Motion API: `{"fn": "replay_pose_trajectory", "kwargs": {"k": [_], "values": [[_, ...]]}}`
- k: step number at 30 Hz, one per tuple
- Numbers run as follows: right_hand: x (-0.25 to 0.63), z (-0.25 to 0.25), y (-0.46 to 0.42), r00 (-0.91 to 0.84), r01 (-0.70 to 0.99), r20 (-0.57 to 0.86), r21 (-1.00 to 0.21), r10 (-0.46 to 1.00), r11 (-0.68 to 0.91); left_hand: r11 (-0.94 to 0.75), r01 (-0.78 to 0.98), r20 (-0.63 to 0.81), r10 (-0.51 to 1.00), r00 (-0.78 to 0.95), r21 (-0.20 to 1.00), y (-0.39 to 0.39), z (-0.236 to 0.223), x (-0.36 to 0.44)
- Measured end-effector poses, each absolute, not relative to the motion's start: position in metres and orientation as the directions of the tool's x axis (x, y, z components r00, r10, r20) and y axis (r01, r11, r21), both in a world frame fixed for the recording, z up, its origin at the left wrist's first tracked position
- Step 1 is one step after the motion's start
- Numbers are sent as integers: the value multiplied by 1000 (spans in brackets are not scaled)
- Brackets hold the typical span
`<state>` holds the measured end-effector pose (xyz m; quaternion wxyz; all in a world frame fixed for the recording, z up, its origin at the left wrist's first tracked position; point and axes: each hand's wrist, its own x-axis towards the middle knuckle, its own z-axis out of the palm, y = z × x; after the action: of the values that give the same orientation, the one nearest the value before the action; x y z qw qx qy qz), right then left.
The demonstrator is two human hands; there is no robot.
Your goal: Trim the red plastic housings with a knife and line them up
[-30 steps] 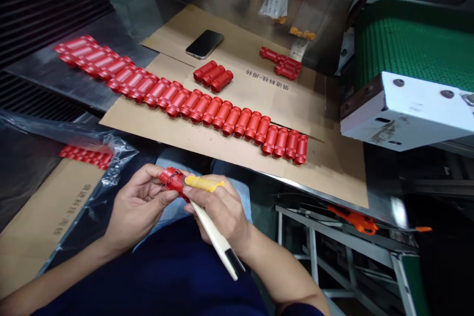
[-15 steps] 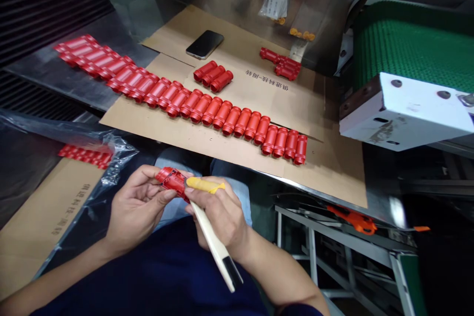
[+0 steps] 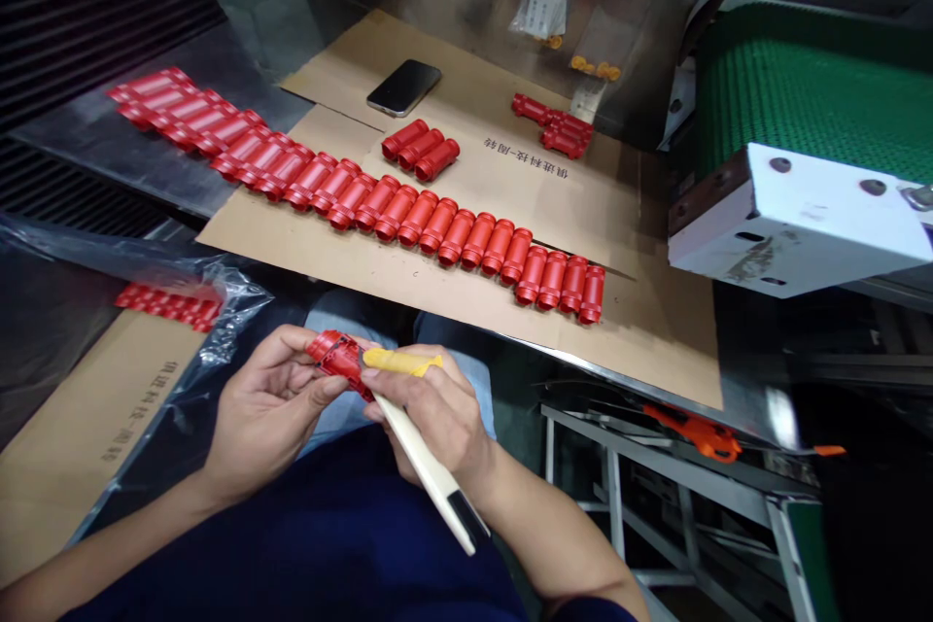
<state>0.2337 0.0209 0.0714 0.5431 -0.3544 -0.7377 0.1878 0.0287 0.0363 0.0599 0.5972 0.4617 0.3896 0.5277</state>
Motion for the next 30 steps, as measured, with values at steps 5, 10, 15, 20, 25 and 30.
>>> {"fn": "replay_pose_trajectory", "kwargs": {"k": [5, 10, 15, 20, 25, 30], "values": [[235, 71, 20, -163, 319, 669, -660, 725, 680, 28, -267, 9, 991, 136, 963, 37, 61, 29], [238, 73, 22, -206, 336, 615, -686, 761, 645, 24, -247, 7, 992, 125, 969, 36, 62, 29], [242, 71, 23, -256, 275, 546, -750, 798, 602, 31, -242, -4, 994, 111, 970, 37, 60, 30], [245, 64, 19, -7, -167, 268, -950, 963, 263, 85, -293, -39, 987, 158, 952, 36, 55, 26], [245, 67, 18, 34, 105, 388, -918, 921, 383, 47, -269, -10, 990, 139, 962, 34, 57, 27], [239, 73, 17, -149, 296, 613, -721, 776, 626, 1, -264, 34, 991, 130, 965, 34, 60, 29]]}}
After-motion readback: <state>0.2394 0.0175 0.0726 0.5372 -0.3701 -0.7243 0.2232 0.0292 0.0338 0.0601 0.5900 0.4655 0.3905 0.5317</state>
